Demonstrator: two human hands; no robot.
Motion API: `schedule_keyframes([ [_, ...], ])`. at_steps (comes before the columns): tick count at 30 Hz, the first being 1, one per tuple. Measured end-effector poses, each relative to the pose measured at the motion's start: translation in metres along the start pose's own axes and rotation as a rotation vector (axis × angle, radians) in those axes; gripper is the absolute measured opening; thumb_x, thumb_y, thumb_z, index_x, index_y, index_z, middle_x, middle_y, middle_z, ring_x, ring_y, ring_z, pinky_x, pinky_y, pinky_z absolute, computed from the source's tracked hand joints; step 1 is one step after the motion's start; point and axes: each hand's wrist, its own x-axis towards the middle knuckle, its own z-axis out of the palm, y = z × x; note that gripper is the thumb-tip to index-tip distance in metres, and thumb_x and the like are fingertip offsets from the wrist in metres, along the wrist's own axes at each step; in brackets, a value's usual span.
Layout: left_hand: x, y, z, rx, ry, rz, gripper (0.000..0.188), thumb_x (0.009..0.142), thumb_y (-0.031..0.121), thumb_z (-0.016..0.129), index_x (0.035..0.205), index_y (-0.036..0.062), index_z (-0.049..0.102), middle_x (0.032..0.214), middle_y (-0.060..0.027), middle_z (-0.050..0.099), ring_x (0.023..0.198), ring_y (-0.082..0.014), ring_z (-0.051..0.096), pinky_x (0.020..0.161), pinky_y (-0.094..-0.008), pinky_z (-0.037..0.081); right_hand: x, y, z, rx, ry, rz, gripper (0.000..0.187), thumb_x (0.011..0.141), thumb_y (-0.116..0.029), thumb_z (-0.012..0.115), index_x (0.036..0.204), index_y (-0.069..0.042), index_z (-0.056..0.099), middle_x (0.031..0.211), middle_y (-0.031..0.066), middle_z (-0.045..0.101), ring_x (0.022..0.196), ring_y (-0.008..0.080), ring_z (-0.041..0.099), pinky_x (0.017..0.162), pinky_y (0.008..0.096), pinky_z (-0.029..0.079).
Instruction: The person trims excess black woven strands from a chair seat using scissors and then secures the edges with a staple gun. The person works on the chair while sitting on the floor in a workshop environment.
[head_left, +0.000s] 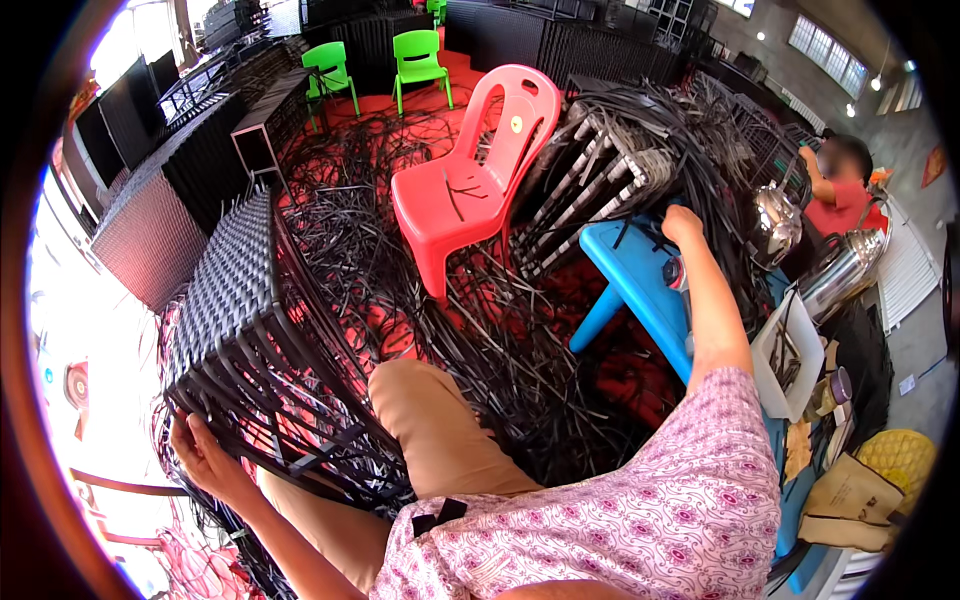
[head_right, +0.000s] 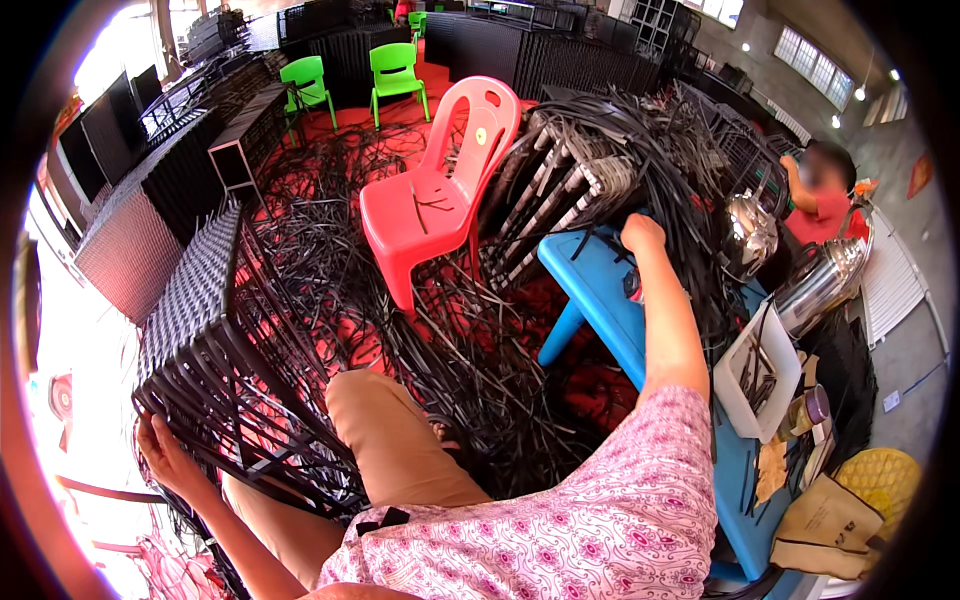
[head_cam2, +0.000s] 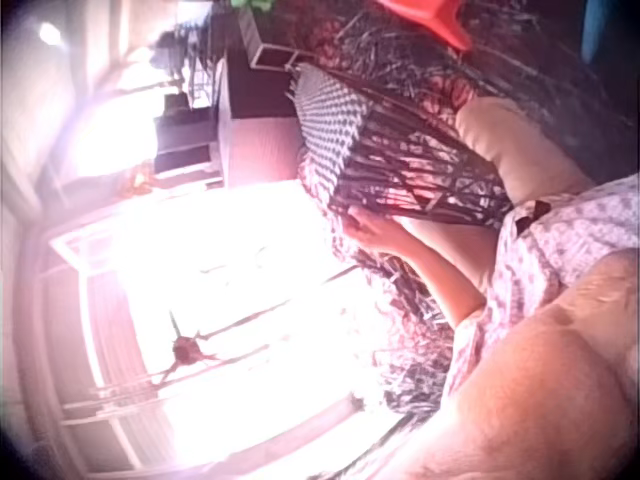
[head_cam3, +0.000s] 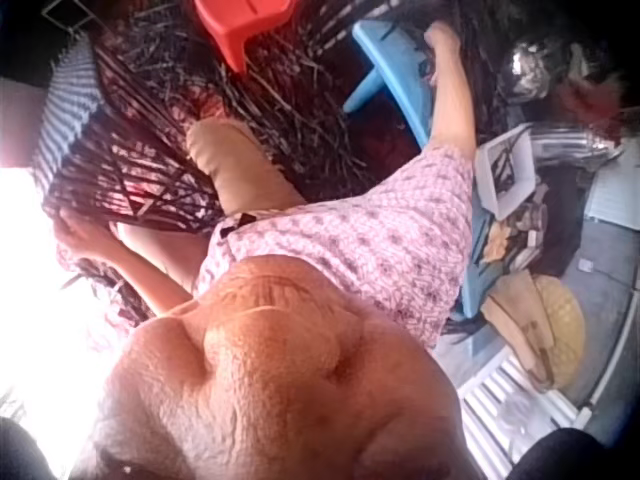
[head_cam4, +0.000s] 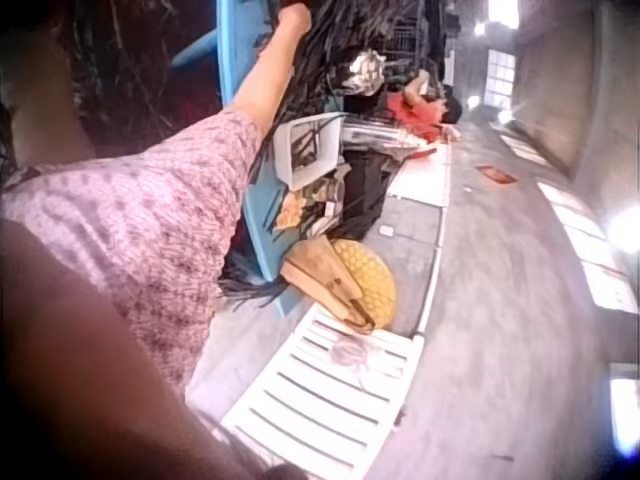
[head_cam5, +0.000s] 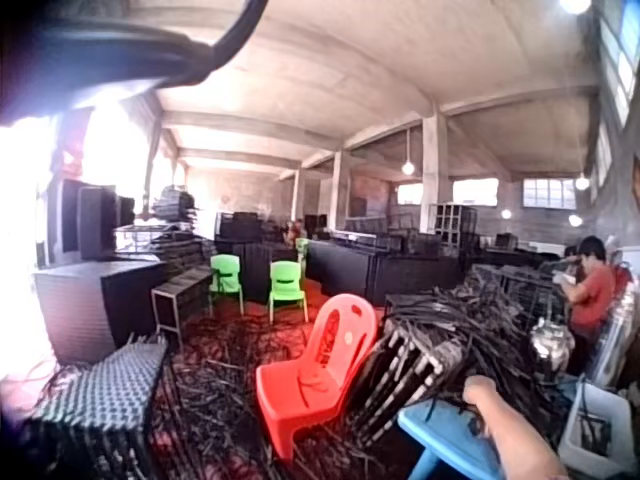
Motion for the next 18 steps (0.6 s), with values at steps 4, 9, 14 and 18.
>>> schedule_keyframes([
  [4,-0.007,0.000,0.000,-0.049,-0.020,-0.085,0.035,0.102,0.026,0.060,0.125,-0.0006,0.061,0.110,-0.0048,0.065,0.095,-0.0103,0.057,0.084,-0.0234,0.046,-0.050,0.039,-0.039,0.091,0.185,-0.078,0.029,0.087,-0.019,0.069,0.111,-0.001,0.069,0.110,0.0203,0.070,0.100,0.0370,0.067,0.083,0.0460,0.053],
  [9,0.000,0.018,-0.015,-0.114,-0.103,-0.081,0.036,0.103,0.028,0.059,0.127,0.0004,0.060,0.112,-0.0051,0.065,0.094,-0.0098,0.055,0.081,-0.0238,0.044,-0.081,0.100,-0.003,1.027,0.173,-0.078,0.042,0.082,0.000,0.057,0.124,0.000,0.063,0.082,0.0046,0.064,0.068,0.0137,0.059,0.061,0.0303,0.047],
  [14,-0.001,0.049,-0.021,-0.197,0.284,0.070,0.032,0.104,0.018,0.055,0.127,-0.0041,0.060,0.118,-0.0105,0.064,0.105,-0.0157,0.059,0.094,-0.0301,0.047,-0.107,0.127,0.008,1.695,0.296,-0.078,0.033,0.081,-0.005,0.060,0.114,-0.005,0.062,0.085,0.0023,0.063,0.064,0.0102,0.056,0.055,0.0224,0.044],
  [18,-0.028,0.116,-0.056,-0.262,0.219,0.239,0.026,0.105,0.009,0.042,0.115,-0.0048,0.063,0.092,-0.0083,0.060,0.086,-0.0147,0.055,0.087,-0.0314,0.046,-0.111,0.110,-0.015,2.269,0.147,-0.233,0.031,0.080,0.001,0.059,0.110,-0.008,0.059,0.086,0.0056,0.060,0.056,0.0092,0.047,0.047,0.0220,0.037],
])
